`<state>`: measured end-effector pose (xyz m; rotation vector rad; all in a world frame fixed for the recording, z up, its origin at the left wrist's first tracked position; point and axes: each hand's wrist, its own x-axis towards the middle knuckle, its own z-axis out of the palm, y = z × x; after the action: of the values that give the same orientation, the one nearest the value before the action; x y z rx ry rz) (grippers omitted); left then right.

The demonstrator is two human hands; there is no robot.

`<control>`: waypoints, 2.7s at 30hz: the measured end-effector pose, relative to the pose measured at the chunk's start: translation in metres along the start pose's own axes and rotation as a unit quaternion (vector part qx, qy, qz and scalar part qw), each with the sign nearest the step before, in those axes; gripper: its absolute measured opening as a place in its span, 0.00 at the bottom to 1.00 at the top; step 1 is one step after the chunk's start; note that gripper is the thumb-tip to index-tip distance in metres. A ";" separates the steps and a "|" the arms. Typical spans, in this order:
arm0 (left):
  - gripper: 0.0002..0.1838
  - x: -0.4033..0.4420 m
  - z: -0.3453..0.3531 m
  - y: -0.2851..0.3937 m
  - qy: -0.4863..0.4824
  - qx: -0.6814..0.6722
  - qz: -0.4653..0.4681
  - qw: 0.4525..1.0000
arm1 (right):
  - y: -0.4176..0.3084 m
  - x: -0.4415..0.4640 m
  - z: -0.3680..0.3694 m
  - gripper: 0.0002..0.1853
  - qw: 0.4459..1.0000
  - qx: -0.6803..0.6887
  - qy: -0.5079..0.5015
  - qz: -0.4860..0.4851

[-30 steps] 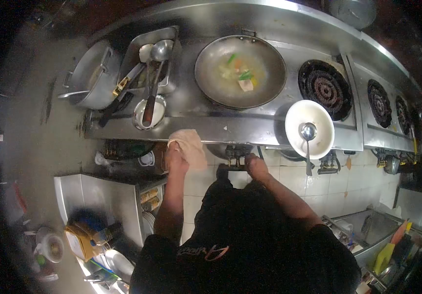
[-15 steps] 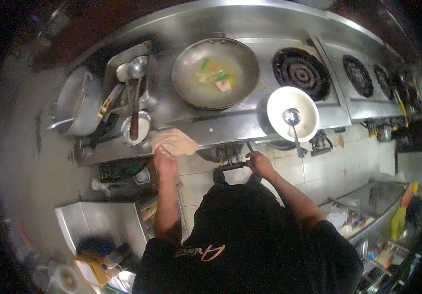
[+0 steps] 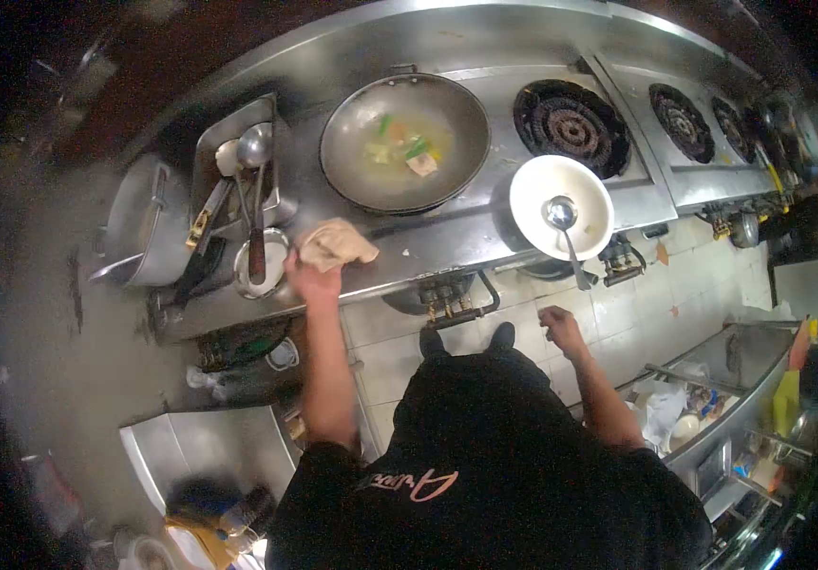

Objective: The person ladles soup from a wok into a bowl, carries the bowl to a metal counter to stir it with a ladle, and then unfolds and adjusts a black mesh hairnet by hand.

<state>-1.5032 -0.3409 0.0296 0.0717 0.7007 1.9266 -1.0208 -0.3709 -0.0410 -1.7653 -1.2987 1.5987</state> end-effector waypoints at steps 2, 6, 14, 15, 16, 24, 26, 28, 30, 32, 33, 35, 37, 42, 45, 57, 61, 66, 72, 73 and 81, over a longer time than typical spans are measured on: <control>0.25 0.035 0.002 -0.016 0.001 0.033 -0.005 0.999 | 0.009 -0.005 -0.010 0.15 1.000 0.017 -0.005 0.025; 0.23 0.093 -0.006 -0.055 0.018 0.080 0.062 0.995 | 0.005 -0.020 -0.017 0.16 0.998 -0.029 0.022 0.054; 0.33 0.113 -0.002 -0.068 0.146 0.285 0.008 0.947 | 0.014 -0.033 -0.013 0.16 0.991 -0.093 0.057 -0.082; 0.33 0.117 -0.006 -0.068 0.137 0.317 -0.009 0.939 | -0.033 -0.045 -0.003 0.16 0.989 -0.130 0.045 -0.044; 0.34 0.123 -0.007 -0.067 0.126 0.347 -0.025 0.929 | -0.035 -0.040 0.005 0.16 0.987 -0.126 0.030 -0.100; 0.29 0.113 0.015 -0.049 0.217 0.355 0.053 0.908 | -0.059 -0.013 0.020 0.16 0.998 0.032 0.013 -0.052; 0.28 0.095 0.017 -0.046 0.162 0.223 0.081 0.958 | -0.046 -0.014 0.000 0.22 0.989 0.142 0.022 0.037; 0.28 0.095 0.021 -0.050 0.185 0.267 0.068 0.943 | -0.036 -0.017 -0.021 0.27 0.958 0.270 0.054 0.082; 0.28 0.091 0.030 -0.050 0.210 0.308 0.062 0.926 | -0.034 -0.014 -0.039 0.29 0.932 0.344 0.086 0.070; 0.29 0.091 0.039 -0.057 0.190 0.258 0.052 0.946 | -0.054 -0.012 -0.047 0.32 0.923 0.360 0.122 0.056; 0.29 0.070 0.075 -0.054 0.206 0.199 0.027 0.958 | -0.065 -0.010 -0.050 0.33 0.920 0.371 0.114 0.048; 0.29 0.103 0.043 -0.065 0.179 0.162 0.053 0.969 | -0.082 -0.010 -0.051 0.34 0.926 0.359 0.114 0.021; 0.29 0.112 0.037 -0.072 0.171 0.183 0.047 0.967 | -0.093 -0.010 -0.051 0.34 0.935 0.340 0.095 0.018; 0.30 0.148 -0.003 -0.084 0.113 0.262 0.068 0.956 | -0.119 -0.005 -0.050 0.27 0.956 0.291 0.030 0.031; 0.33 0.177 -0.003 -0.073 0.213 0.487 -0.109 0.840 | -0.121 0.005 -0.049 0.20 0.968 0.248 0.022 0.036; 0.13 0.130 -0.003 -0.041 0.167 0.328 -0.027 0.930 | -0.144 0.008 -0.032 0.07 0.984 0.164 0.038 0.051; 0.10 0.089 0.047 -0.039 0.125 0.310 -0.018 0.942 | -0.130 0.014 -0.034 0.09 0.979 0.193 0.043 0.042; 0.13 0.109 -0.001 -0.046 0.089 0.254 0.033 0.963 | -0.128 0.000 -0.034 0.12 0.978 0.203 0.053 0.017; 0.13 0.106 -0.016 -0.042 0.153 0.310 0.026 0.938 | -0.127 -0.013 -0.039 0.10 0.984 0.178 0.021 -0.022; 0.12 0.092 -0.002 -0.039 0.159 0.305 0.031 0.939 | -0.127 -0.013 -0.038 0.09 0.983 0.180 0.012 -0.022; 0.11 0.020 0.069 -0.008 0.110 0.379 0.044 0.918 | -0.120 -0.034 -0.045 0.04 0.978 0.208 0.023 -0.026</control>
<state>-1.4819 -0.2911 0.0778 0.3751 1.5914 1.6529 -1.0169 -0.3310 0.0850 -1.4870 -0.8983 1.6459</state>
